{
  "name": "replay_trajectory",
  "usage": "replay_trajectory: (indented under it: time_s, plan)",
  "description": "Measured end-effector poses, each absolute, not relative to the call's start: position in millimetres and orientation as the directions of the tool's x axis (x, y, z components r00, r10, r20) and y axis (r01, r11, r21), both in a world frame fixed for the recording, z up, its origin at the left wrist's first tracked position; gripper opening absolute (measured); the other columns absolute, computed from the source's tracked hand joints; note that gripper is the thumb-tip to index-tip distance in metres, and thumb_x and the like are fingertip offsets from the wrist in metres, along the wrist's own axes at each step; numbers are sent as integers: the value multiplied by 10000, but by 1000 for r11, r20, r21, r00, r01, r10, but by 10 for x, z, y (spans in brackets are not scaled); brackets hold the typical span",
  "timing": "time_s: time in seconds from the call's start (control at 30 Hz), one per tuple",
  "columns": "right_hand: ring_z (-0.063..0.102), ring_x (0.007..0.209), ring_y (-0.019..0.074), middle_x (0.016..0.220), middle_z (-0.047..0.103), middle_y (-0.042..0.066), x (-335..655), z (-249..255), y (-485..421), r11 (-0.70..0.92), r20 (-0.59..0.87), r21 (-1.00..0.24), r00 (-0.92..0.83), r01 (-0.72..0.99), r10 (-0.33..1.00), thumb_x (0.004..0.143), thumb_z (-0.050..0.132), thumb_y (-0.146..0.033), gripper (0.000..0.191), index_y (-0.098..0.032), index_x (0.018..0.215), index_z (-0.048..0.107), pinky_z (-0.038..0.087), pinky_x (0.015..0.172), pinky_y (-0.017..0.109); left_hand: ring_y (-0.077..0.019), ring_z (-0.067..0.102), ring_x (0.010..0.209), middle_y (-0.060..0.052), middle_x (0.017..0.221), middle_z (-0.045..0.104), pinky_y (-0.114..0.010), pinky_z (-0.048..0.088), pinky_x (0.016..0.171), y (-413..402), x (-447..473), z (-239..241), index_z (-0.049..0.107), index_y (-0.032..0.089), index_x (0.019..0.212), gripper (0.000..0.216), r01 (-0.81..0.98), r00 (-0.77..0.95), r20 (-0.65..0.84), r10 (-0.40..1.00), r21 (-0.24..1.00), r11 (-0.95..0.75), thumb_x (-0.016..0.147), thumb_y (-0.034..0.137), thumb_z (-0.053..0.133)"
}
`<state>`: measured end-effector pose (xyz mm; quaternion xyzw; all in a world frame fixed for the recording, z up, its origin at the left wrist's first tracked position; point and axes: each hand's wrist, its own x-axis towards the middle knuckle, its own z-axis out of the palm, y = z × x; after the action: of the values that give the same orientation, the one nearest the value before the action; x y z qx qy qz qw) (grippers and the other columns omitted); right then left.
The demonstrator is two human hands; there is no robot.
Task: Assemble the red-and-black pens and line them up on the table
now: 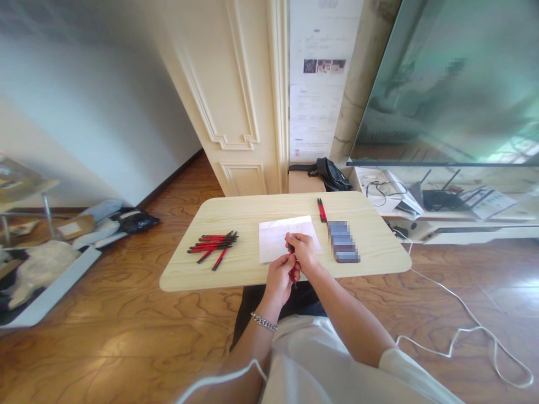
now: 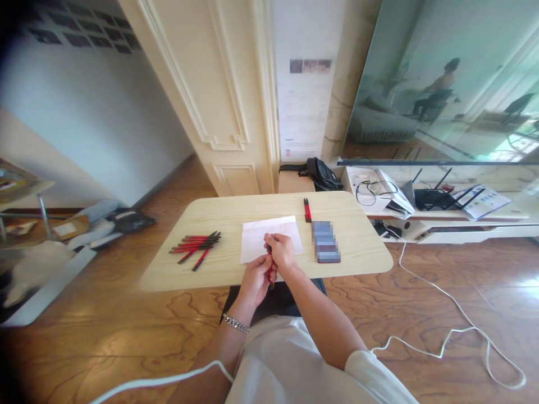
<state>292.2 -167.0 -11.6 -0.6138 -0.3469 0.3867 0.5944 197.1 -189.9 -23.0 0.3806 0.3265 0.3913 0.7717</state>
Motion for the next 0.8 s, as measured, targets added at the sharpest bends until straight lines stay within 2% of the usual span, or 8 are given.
replay_trajectory:
  time_s: [0.1,0.23,0.33,0.43,0.57,0.67,0.73,0.8]
  plan:
    - [478,470,111,581,586,26,2927,-87,-1667,-40,-60,-998,431,-55,901,773,534,-540,409,-166,619,599,349,430,231,-60,431,413,24,558,516,-204,310,405,-1887,1961,-249,549,147,704,333,-332,429,-198,881,873,358,723,448,689]
    - [540,567,126,720,657,51,2947,-51,-1651,-32,-50,-998,385,-54,922,774,535,-520,389,-157,791,674,396,486,230,-86,441,397,47,503,506,-208,305,387,-1877,1950,-273,581,172,799,318,-156,302,-131,944,970,185,737,471,669]
    - [544,579,130,657,630,34,2933,-54,-1643,27,16,-999,432,-19,902,779,537,-494,356,-162,723,656,405,522,239,-75,417,409,46,504,484,-201,281,391,-1895,1961,-265,577,174,737,327,-96,284,-71,956,990,102,773,496,625]
    - [510,538,117,588,577,11,2907,-64,-1660,85,30,-991,446,-103,895,780,550,-472,329,-166,679,617,390,513,238,-40,295,378,63,499,399,-189,201,371,-1926,1988,-236,504,170,652,386,-240,329,-141,934,944,227,782,520,606]
    - [457,471,97,614,582,8,2939,-45,-1710,18,-105,-927,307,-375,946,766,585,-495,334,-166,804,628,304,412,219,-10,209,374,70,543,405,-174,139,368,-1936,1984,-194,468,165,666,407,-405,460,-235,856,803,438,739,514,663]
    - [542,572,123,749,651,61,3018,-23,-1729,-35,-135,-888,187,-459,973,751,615,-520,396,-153,893,657,338,432,213,-16,323,405,41,590,487,-168,191,389,-1919,1963,-185,537,148,724,365,-402,457,-211,864,817,413,717,473,704]
    - [580,650,142,831,673,82,3064,-22,-1733,-26,-127,-902,206,-432,970,745,628,-531,421,-156,930,668,395,486,226,-33,402,441,18,625,533,-178,241,409,-1907,1958,-192,587,138,768,348,-380,417,-181,891,855,352,716,460,710]
    - [573,642,137,812,671,69,3089,-33,-1735,1,-100,-935,265,-355,959,721,666,-520,401,-162,901,673,413,511,234,-47,438,464,8,635,546,-189,268,427,-1903,1961,-202,621,130,803,344,-361,392,-167,905,877,318,715,449,714]
